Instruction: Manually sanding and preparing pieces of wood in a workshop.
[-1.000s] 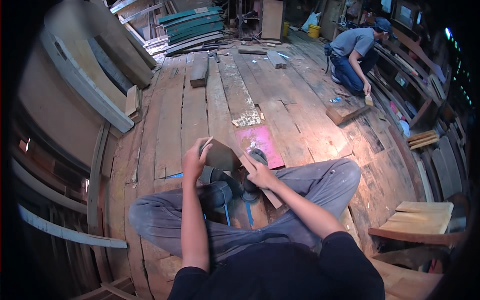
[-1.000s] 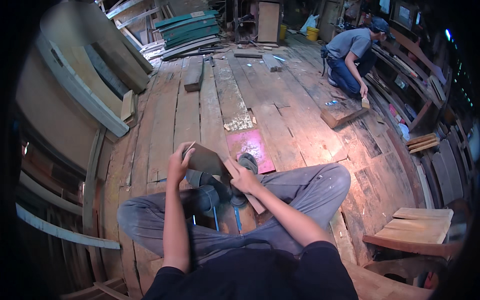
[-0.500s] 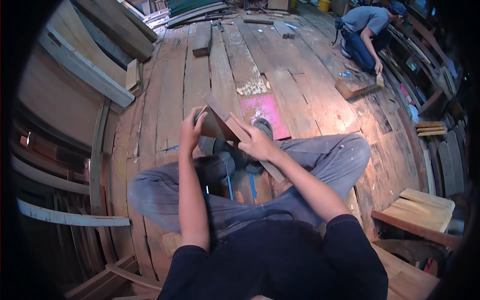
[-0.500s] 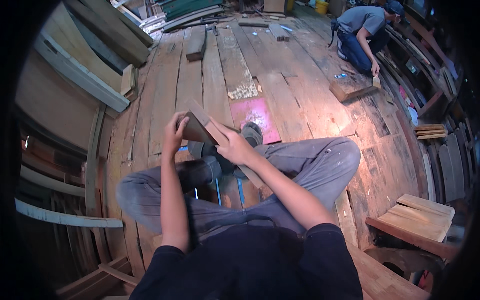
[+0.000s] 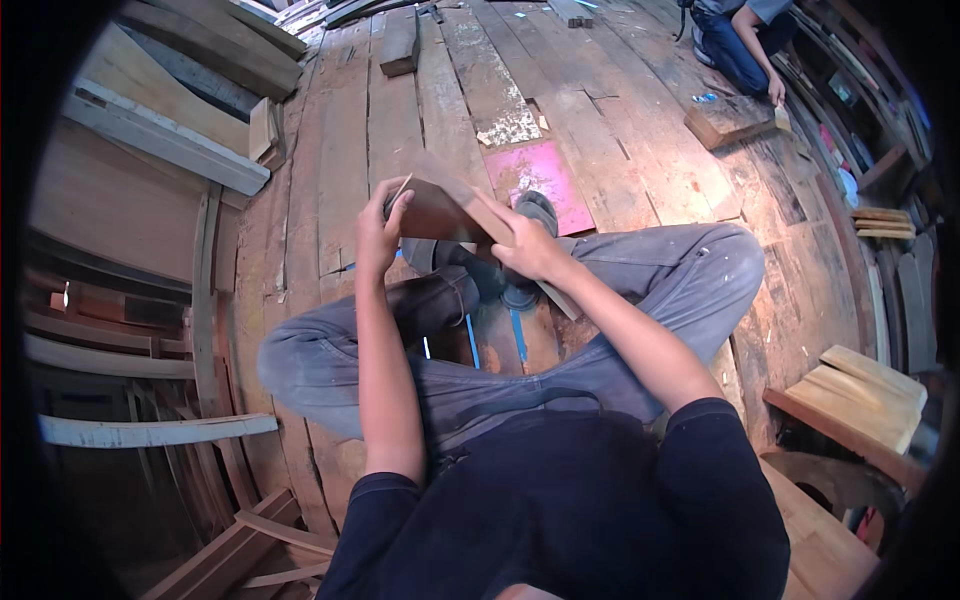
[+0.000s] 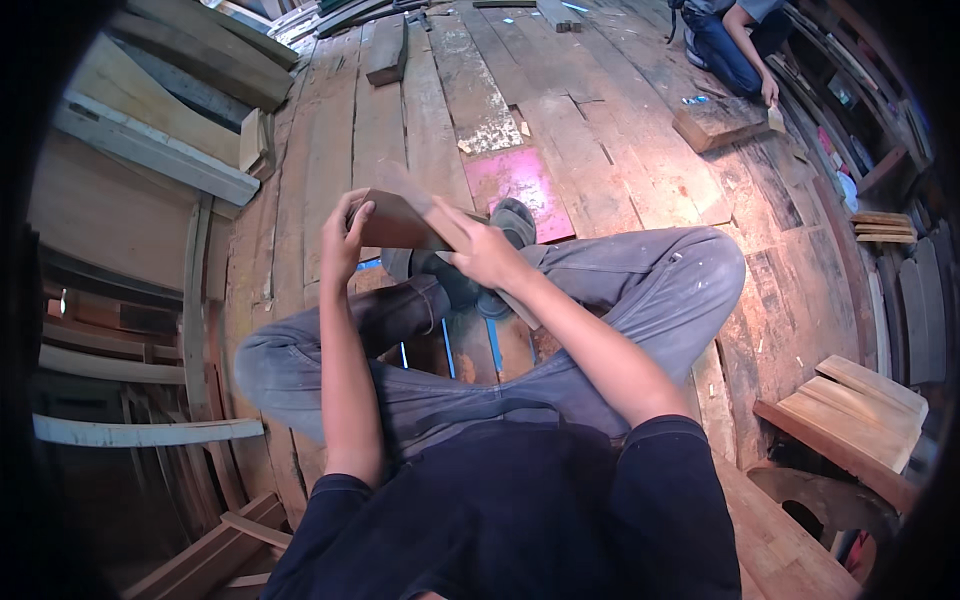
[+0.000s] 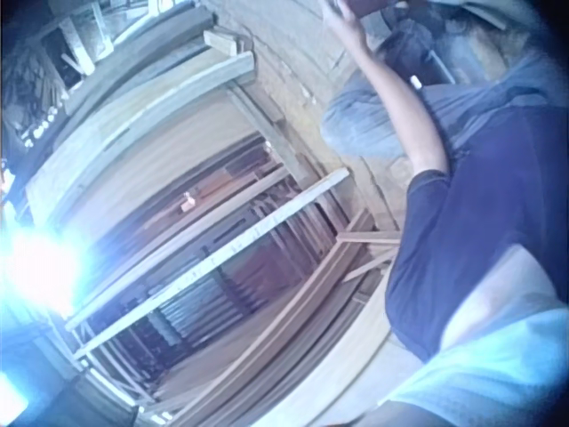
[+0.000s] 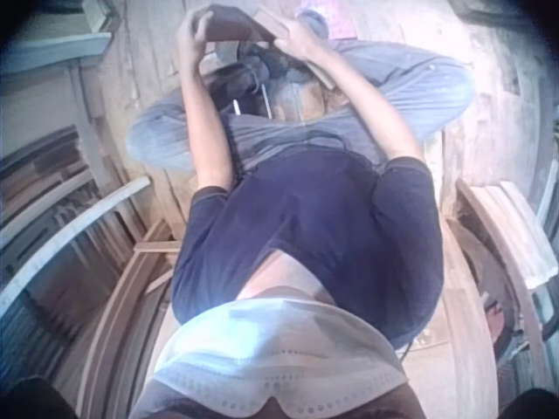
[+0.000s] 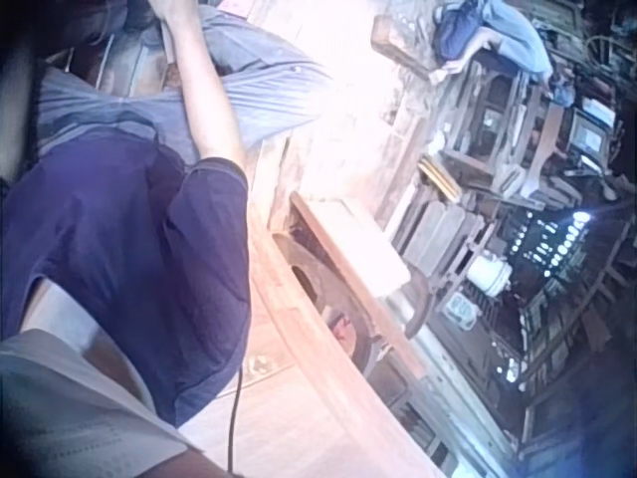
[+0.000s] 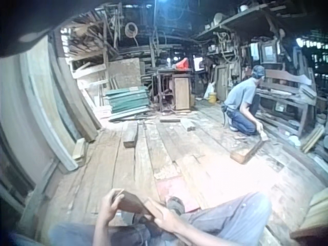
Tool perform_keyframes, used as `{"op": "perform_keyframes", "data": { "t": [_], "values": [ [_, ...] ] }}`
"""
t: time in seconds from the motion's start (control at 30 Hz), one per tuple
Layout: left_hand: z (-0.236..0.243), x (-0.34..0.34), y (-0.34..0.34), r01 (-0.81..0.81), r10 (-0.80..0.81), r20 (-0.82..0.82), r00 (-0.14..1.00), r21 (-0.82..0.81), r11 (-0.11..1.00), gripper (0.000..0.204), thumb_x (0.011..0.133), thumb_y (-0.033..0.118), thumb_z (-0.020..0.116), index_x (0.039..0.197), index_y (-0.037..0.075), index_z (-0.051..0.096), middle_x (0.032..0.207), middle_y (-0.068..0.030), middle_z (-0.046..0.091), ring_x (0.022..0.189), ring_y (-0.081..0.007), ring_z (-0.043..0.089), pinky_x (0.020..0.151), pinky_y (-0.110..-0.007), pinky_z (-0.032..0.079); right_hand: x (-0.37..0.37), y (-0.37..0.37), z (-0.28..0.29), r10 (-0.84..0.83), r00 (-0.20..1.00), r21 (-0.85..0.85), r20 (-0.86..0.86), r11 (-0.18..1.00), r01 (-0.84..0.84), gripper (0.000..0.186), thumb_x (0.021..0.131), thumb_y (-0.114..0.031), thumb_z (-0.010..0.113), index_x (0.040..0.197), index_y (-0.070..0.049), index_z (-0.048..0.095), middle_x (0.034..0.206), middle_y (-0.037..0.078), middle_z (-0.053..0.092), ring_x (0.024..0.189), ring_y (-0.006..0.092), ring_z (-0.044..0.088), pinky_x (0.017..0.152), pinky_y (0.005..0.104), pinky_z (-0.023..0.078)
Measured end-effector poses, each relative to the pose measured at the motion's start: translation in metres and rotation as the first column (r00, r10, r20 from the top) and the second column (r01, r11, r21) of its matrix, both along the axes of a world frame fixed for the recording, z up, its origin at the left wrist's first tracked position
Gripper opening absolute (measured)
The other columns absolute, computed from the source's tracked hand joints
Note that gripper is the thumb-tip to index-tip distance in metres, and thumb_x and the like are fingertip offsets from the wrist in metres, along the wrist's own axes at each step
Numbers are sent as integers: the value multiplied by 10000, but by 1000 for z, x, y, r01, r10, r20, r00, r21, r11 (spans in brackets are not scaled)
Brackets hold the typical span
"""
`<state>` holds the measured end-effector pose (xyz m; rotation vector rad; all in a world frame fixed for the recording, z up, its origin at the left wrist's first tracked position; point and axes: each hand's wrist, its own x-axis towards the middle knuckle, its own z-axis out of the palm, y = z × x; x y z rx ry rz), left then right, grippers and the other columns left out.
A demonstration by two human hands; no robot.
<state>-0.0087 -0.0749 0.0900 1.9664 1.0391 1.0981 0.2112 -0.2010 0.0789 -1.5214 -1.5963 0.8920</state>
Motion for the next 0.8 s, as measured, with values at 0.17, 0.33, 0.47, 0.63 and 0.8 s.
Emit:
{"op": "perform_keyframes", "data": {
  "t": [0.17,0.33,0.47,0.63,0.8],
  "values": [
    [1,8,5,13,-14,-22,1000,-27,1000,271,954,210,632,1170,46,636,989,-143,712,914,-158,651,833,-305,493,15,6,-42,-112,979,25,170,994,109,840,769,-67,608,1532,-181,275,1292,271,572,1182,432,554,1010,435,476],
    [-4,3,3,21,-21,-52,998,-5,1000,277,956,214,627,1175,44,630,986,-154,705,930,-182,660,840,-318,495,-21,-8,37,44,990,139,-137,990,-25,840,758,-60,571,1537,-198,290,1333,251,563,1198,415,568,1010,384,460],
    [-2,11,2,21,-21,-12,1000,4,1000,295,957,233,629,1171,30,632,1015,-138,704,967,-186,654,870,-321,489,-6,-6,-38,-124,989,116,-78,984,132,856,774,-52,584,1545,-215,247,1167,318,611,1072,473,598,901,469,512],
    [-6,2,9,-17,17,-2,1000,-30,999,295,958,232,626,1167,25,638,1037,-135,709,980,-196,658,883,-323,490,-13,5,-27,-66,997,198,-41,978,73,842,771,-73,582,1539,-217,268,1223,300,601,1139,447,582,973,434,492],
    [1,2,2,-50,50,-55,997,3,999,299,954,241,627,1168,33,640,1038,-155,711,966,-206,672,860,-324,499,-13,-1,-15,-13,998,183,-62,983,24,831,761,-91,585,1529,-234,301,1298,271,571,1165,432,571,994,424,481]
  ]
}}
